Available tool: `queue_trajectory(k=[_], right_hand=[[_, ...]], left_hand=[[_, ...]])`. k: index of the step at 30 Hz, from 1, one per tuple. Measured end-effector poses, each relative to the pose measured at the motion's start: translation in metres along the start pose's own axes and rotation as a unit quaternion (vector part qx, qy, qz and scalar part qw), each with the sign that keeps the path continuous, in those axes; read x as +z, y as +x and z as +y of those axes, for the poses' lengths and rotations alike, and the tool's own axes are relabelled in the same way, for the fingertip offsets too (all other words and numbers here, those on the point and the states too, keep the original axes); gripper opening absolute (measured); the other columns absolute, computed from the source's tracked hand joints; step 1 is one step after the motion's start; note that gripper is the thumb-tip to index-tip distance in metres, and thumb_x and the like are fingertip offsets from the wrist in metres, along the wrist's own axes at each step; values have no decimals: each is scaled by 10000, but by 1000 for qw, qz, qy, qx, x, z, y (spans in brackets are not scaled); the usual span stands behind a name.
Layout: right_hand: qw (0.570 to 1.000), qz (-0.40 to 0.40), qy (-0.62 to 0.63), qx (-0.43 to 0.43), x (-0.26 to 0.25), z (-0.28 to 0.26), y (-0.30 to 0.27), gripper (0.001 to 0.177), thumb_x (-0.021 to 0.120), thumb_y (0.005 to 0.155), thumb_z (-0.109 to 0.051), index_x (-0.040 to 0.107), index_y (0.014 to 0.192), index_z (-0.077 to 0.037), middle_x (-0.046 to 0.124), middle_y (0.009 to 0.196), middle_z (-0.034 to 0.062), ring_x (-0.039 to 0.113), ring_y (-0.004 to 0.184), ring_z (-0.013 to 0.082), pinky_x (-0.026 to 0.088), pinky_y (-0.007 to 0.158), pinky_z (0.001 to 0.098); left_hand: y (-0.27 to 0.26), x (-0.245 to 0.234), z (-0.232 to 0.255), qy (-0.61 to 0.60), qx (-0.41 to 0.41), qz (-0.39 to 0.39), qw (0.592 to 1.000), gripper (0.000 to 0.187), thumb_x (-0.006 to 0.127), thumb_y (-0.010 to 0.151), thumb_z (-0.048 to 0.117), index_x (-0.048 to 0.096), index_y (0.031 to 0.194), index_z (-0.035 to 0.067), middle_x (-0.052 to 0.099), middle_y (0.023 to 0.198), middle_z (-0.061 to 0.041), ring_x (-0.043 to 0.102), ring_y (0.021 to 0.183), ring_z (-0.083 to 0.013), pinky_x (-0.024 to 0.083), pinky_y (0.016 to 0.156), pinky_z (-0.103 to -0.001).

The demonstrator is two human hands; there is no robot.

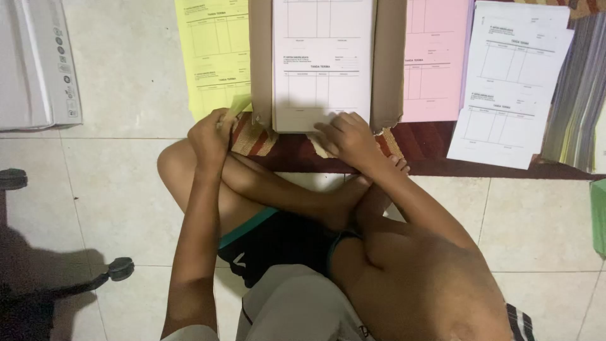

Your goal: The person sorts and organizes stacks of yellow, pink, and white paper documents into piles by hand, picking up individual sheets, flipping them, and placing them onto different stacks, frequently repositioning and aligning the papers within the stacks.

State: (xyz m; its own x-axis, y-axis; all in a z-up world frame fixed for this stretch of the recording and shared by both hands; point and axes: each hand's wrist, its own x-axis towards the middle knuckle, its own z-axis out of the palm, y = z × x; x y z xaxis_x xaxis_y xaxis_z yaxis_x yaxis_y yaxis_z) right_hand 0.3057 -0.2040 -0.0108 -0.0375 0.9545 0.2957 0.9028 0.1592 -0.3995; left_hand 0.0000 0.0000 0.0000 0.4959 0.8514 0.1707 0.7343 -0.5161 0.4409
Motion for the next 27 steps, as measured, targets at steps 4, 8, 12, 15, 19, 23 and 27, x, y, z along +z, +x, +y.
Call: queue_trajectory(k=[4,8,12,15,19,23,27], right_hand=[[973,189,-117,58,-65,-5,-32,182,677,1019,-245,682,922,-92,583,787,-8,556,702,161,499,707,315],[914,348,-117,174,-101,78,-101,217,808,1008,-34,728,811,-78,608,687,54,604,582,261,513,598,340],[938,229,-79,249,-118,126,-174,46,802,1010,77,792,1043,46,724,858,161,684,679,331,563,538,365],[921,142,-173,319,-106,142,-225,166,893,931,-58,788,1059,-58,747,972,95,722,887,313,575,808,413],[896,95,-218,376,-88,137,-235,386,1025,793,-319,730,918,-104,699,1065,82,704,997,311,561,847,406],[849,20,-275,450,-83,135,-218,440,1001,774,-474,749,835,-119,677,1058,81,698,888,301,584,710,378],[851,34,-202,484,-94,141,-221,354,996,852,-390,727,780,-171,682,1054,80,717,928,360,565,785,427]], left_hand=[[1,7,-12,-48,12,2,999,98,858,946,218,786,974,158,757,807,-85,747,775,-325,585,742,-413],[5,-3,5,-74,30,-11,997,89,776,1036,150,795,997,72,758,842,-163,736,805,-403,576,737,-463],[11,6,-13,-79,28,3,996,65,812,1018,169,792,1018,108,741,836,-165,722,827,-412,566,743,-489],[20,0,-1,-94,35,97,990,105,813,1025,92,742,977,29,702,757,-191,695,701,-424,561,671,-475],[26,-4,26,-169,24,202,964,183,765,1057,128,661,952,19,660,728,-161,696,653,-346,574,650,-399],[35,-7,77,-127,61,270,953,285,757,1039,267,643,842,96,540,637,-72,642,553,-294,555,609,-293],[55,-69,182,-195,199,173,945,130,711,1046,14,684,930,-39,757,980,-198,766,878,-377,638,759,-434]])
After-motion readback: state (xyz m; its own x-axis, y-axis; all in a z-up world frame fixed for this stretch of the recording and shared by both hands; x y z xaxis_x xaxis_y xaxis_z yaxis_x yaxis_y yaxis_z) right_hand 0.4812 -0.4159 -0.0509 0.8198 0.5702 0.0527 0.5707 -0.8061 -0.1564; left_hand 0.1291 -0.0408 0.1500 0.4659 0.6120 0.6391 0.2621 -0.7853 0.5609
